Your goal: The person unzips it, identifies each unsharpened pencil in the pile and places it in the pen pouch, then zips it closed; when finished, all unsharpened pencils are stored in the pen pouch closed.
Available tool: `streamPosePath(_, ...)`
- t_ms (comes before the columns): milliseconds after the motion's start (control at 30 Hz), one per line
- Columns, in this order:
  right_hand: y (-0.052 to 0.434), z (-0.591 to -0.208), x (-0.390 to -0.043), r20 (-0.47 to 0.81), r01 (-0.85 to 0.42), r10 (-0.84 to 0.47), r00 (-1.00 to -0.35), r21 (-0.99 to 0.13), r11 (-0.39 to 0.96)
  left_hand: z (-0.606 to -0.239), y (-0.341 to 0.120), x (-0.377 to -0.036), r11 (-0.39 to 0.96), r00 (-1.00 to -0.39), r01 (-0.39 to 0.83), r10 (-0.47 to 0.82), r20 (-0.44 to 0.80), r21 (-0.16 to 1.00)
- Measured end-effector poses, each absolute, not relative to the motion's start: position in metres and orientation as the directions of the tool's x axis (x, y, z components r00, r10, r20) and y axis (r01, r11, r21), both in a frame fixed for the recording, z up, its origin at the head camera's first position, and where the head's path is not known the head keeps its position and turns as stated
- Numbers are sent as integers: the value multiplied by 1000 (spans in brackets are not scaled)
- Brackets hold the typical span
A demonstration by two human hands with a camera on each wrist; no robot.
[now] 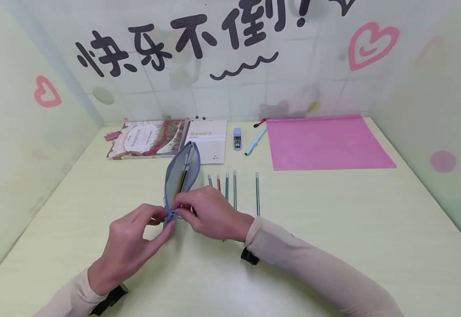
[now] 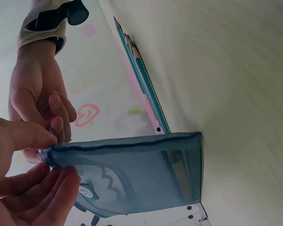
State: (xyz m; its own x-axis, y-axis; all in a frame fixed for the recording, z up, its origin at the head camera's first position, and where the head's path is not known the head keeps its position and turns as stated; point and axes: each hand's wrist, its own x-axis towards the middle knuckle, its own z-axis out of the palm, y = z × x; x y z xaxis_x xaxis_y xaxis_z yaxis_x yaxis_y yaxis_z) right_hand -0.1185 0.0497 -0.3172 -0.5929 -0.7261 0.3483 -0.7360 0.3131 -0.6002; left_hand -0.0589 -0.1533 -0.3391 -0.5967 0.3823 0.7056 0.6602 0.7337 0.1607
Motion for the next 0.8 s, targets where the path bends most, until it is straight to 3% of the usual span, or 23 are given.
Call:
streamPosePath(333,41,-310,-143,346,-787,-766,-542,-530,317,-343,-160,-55,678,-564,699,328,758,228)
streamPosePath(567,38,-307,-176,341,-794,-739,-581,-439,422,-339,-175,-53,712,-568,670,307,764,212)
streamPosePath(800,49,-307,-204,410,-760,-641,-649,-385,523,-336,-199,-51,786,-616,590,290,733,184)
